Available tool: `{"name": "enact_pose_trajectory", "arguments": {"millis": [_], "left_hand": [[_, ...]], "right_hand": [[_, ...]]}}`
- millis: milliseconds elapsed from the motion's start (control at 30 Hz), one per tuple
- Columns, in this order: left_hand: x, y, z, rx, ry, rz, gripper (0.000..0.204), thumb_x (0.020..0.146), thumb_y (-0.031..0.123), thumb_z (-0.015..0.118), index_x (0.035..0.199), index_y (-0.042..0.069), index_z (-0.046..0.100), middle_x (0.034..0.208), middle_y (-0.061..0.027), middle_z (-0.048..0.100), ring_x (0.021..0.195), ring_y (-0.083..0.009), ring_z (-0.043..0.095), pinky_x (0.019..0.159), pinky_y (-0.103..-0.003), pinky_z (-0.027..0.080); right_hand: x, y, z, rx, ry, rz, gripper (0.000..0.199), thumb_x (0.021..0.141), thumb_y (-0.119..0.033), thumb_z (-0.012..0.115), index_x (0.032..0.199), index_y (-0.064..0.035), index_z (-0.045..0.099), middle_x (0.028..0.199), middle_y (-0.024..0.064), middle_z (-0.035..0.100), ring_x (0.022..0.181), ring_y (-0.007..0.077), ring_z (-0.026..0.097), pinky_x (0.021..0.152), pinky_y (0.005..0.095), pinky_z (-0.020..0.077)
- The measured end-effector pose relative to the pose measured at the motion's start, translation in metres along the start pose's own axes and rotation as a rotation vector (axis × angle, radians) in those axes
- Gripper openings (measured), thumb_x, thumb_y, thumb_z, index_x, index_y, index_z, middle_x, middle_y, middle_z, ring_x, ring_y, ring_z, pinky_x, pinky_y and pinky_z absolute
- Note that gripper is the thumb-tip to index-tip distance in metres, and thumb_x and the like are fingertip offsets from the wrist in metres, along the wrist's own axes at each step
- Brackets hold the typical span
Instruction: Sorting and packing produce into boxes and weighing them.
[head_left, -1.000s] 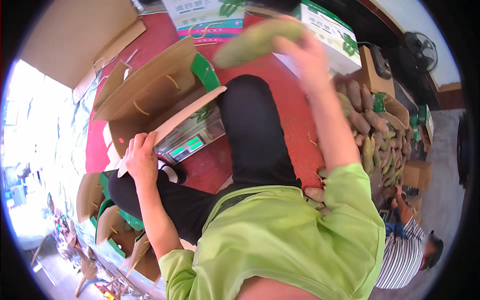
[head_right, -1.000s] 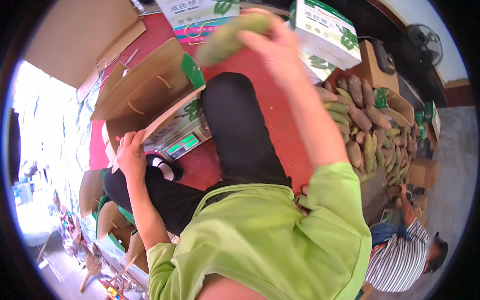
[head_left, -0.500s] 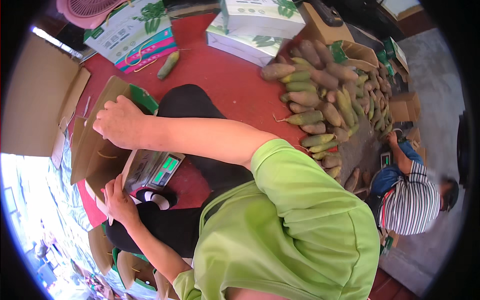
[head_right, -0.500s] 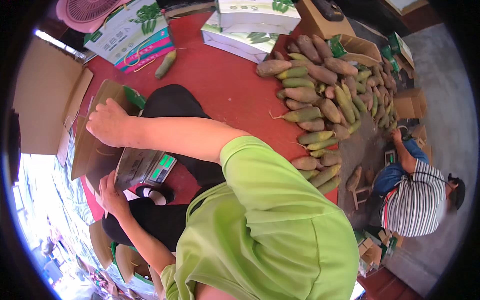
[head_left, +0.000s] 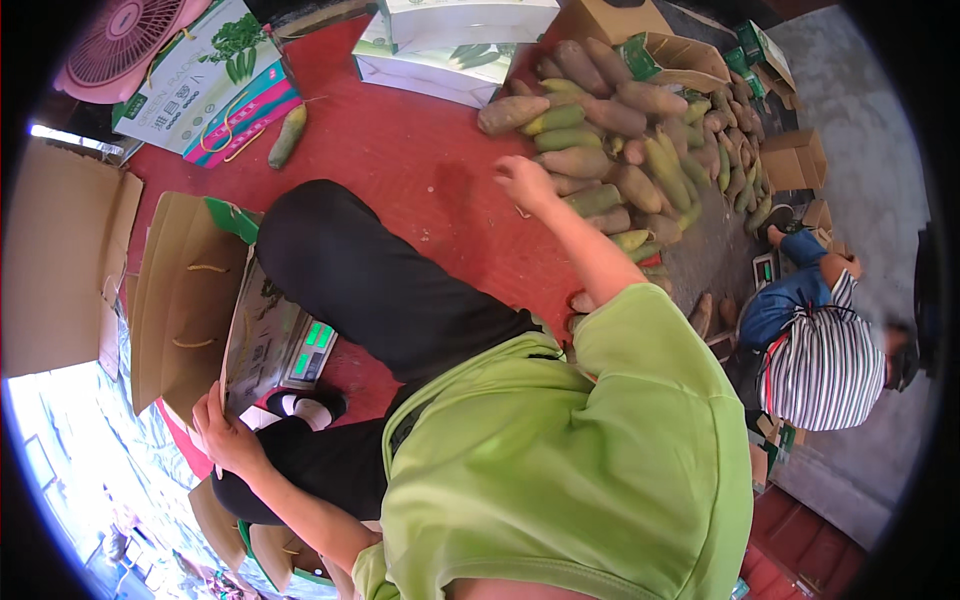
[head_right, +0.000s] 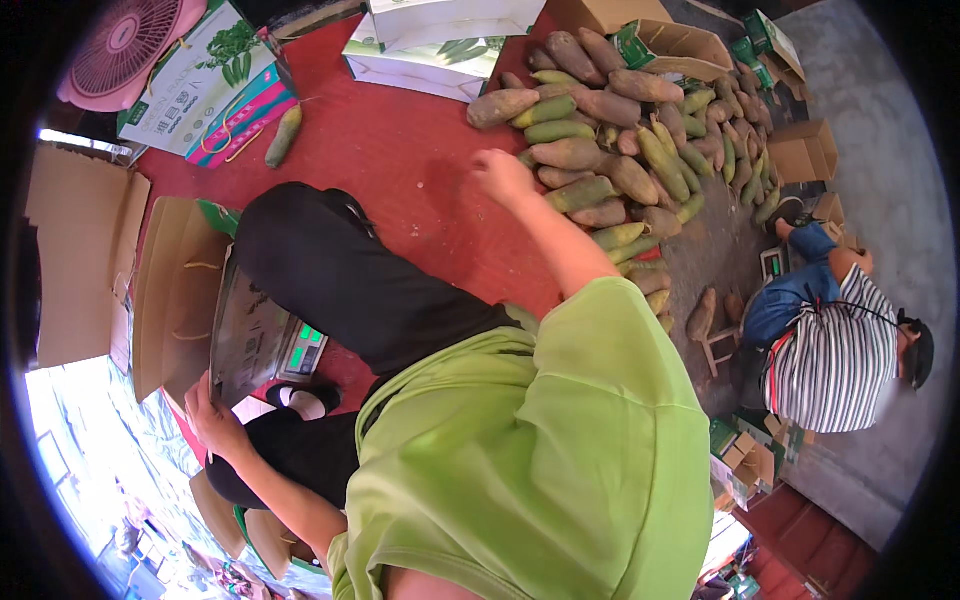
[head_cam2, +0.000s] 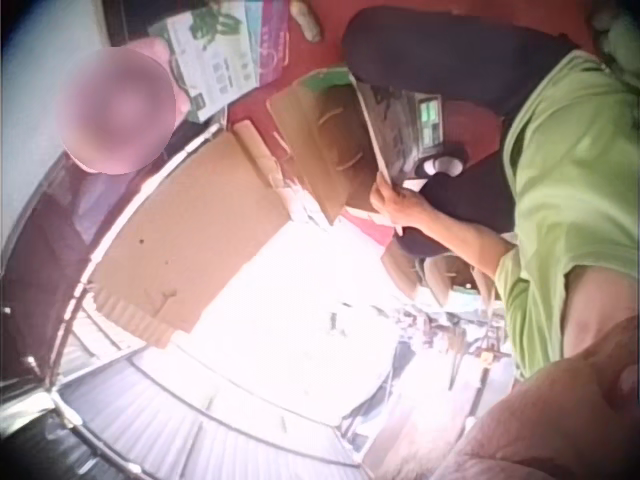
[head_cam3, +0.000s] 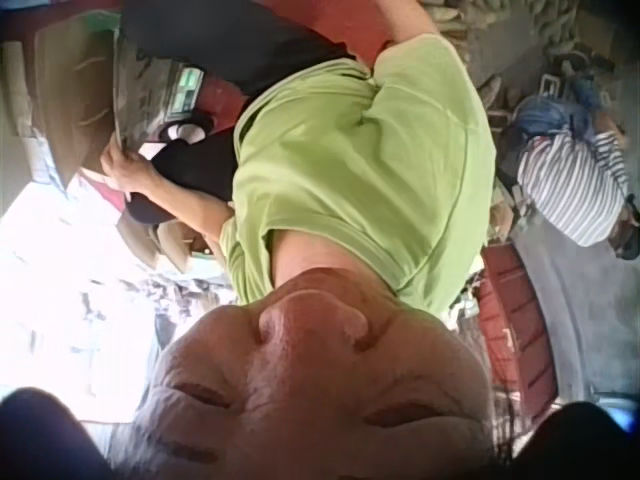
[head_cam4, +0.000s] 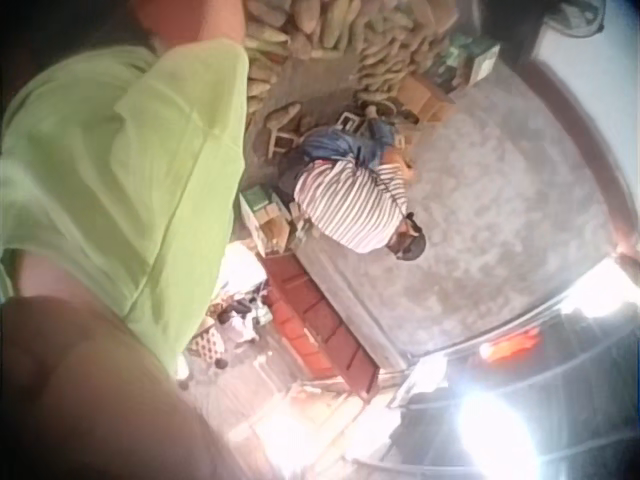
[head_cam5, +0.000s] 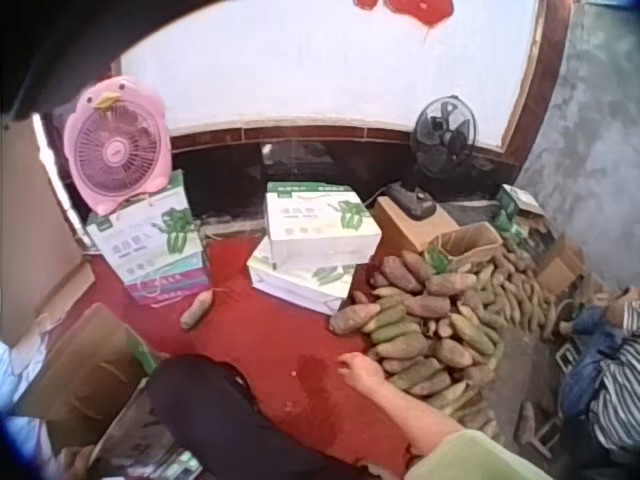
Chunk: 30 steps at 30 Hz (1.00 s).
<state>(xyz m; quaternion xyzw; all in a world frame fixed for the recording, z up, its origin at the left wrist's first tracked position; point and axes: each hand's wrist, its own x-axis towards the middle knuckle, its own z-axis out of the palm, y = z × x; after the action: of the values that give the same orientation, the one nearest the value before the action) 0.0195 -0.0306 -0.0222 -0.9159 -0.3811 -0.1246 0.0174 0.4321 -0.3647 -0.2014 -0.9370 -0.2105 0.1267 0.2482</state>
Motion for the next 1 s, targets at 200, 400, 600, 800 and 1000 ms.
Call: {"name": "enact_pose_trajectory", "arguments": {"millis": [200,400,600,800,1000], "left_hand": [[-0.002,-0.003,0.007,0.011,0.015,0.019,0.041,0.077,-0.004,0.054,0.112,0.014,0.066,0.106,-0.0066,0.061,0.099,-0.0294,0.058,0.084,-0.04,0.048],[-0.003,-0.009,0.009,0.038,0.031,0.037,0.041,0.078,-0.004,0.054,0.113,0.013,0.065,0.107,-0.0092,0.061,0.102,-0.0309,0.058,0.086,-0.041,0.048],[-0.005,-0.004,0.007,0.102,0.04,0.022,0.039,0.079,-0.003,0.055,0.113,0.013,0.066,0.106,-0.0104,0.061,0.106,-0.0328,0.058,0.087,-0.042,0.047],[-0.005,0.002,0.0,0.102,0.078,0.052,0.04,0.075,-0.005,0.056,0.11,0.011,0.066,0.098,-0.01,0.061,0.093,-0.0317,0.059,0.081,-0.041,0.048],[-0.001,0.002,0.005,0.073,0.08,0.001,0.045,0.066,-0.008,0.059,0.106,0.01,0.067,0.097,-0.0076,0.061,0.094,-0.0292,0.059,0.083,-0.04,0.047]], "right_hand": [[-0.045,0.166,-0.02,-0.232,0.067,0.524,0.053,0.076,-0.019,0.071,0.125,-0.0107,0.053,0.124,0.0199,0.054,0.116,0.0364,0.053,0.095,0.0431,0.0455],[-0.055,0.208,-0.05,-0.232,-0.031,0.77,0.074,0.077,-0.023,0.074,0.14,-0.0163,0.037,0.141,0.0173,0.038,0.122,0.0368,0.049,0.1,0.0427,0.0441],[-0.04,0.242,-0.033,-0.079,0.06,0.736,0.091,0.068,-0.024,0.08,0.144,-0.0089,0.033,0.137,0.0224,0.046,0.124,0.0359,0.048,0.096,0.0439,0.0469],[-0.035,0.289,0.007,0.228,0.131,0.753,0.091,0.069,-0.019,0.08,0.145,-0.0122,0.031,0.131,0.0147,0.051,0.108,0.03,0.057,0.067,0.0447,0.0531],[-0.036,0.332,0.022,0.279,0.332,0.856,0.079,0.074,-0.02,0.08,0.14,-0.0112,0.039,0.116,0.012,0.059,0.075,0.0225,0.058,0.052,0.0369,0.0458]]}}
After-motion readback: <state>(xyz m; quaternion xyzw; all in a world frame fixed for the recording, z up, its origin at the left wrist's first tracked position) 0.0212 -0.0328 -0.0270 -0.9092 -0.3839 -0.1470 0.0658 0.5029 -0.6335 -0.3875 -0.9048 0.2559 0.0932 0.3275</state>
